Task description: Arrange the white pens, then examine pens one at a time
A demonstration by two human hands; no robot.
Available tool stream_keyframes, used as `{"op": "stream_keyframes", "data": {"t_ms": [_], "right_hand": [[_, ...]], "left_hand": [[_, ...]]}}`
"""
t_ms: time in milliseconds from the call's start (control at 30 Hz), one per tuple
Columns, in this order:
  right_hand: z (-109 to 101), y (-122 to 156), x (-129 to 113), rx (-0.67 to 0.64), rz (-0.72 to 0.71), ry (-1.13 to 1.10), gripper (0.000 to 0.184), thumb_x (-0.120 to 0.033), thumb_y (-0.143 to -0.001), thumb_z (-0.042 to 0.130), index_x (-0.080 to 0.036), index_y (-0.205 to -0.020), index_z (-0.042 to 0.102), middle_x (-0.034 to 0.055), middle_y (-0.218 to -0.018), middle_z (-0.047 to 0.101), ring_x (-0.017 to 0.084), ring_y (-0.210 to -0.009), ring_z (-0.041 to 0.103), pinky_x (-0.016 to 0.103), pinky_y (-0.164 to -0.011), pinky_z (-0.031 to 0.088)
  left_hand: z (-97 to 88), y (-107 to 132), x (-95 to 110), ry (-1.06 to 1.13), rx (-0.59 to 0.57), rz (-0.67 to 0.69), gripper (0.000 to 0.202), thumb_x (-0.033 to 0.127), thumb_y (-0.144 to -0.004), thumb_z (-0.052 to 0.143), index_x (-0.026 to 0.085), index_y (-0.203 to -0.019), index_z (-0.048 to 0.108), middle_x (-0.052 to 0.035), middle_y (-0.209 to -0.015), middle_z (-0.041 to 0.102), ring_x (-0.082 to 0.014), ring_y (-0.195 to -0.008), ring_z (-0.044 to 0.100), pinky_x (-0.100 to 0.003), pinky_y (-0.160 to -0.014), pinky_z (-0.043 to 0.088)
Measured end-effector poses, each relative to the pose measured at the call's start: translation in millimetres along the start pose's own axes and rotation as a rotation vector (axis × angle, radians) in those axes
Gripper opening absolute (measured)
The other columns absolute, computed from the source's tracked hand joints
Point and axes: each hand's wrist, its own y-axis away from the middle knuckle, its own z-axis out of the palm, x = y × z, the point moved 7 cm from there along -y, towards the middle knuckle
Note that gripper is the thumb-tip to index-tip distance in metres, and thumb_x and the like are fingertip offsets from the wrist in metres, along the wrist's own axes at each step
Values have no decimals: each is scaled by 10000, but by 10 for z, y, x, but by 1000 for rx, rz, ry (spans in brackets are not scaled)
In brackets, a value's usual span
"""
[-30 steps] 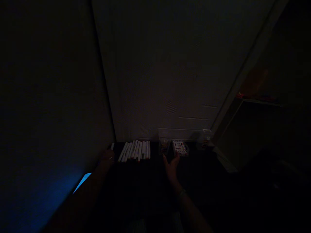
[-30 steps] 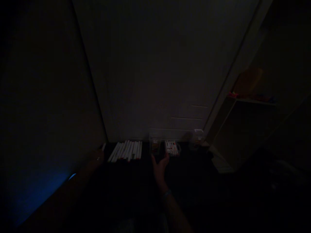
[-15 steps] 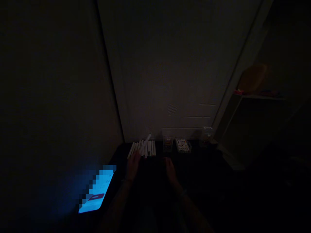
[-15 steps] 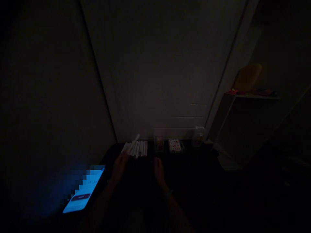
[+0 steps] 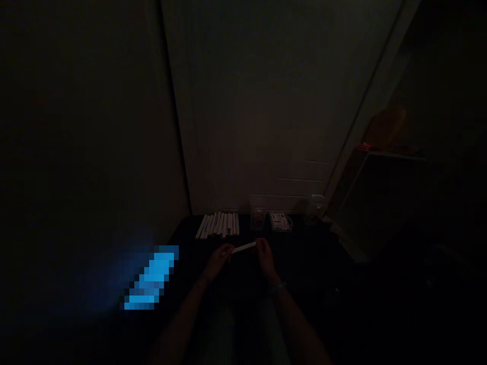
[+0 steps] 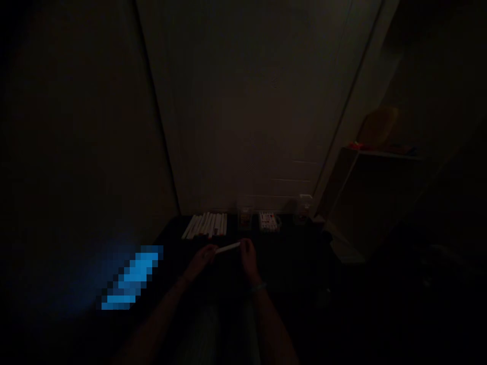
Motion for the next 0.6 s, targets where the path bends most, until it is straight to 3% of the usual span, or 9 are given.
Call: {"op": "stream_keyframes", "data": {"t_ms": [133, 367, 600], "right_hand": [[-46, 9, 17, 37, 28, -5, 374, -494, -812, 379, -167, -878, 549, -11, -661, 542, 119, -616, 499, 214, -585, 400], [-70, 24, -42, 85, 23, 53, 401, -537, -795, 394, -172, -740, 548, -6, -623, 571, 120, -584, 510, 215, -574, 377], [-59, 71, -63, 88, 10, 50, 402, -527, -811, 377, -179, -673, 522, -23, -579, 524, 104, -551, 469, 200, -539, 353]], "left_hand": [[-12, 2, 69, -5, 107, 34, 398, 541, -735, 425, 177, -745, 585, 1, -634, 556, -134, -661, 501, -241, -670, 383], [-96, 65, 36, 43, 125, 42, 428, 518, -768, 393, 174, -981, 536, 1, -717, 556, -114, -644, 474, -227, -642, 385], [-129, 57, -34, -23, 208, 42, 381, 543, -755, 394, 185, -760, 524, 29, -617, 480, -111, -600, 444, -223, -614, 376]]}}
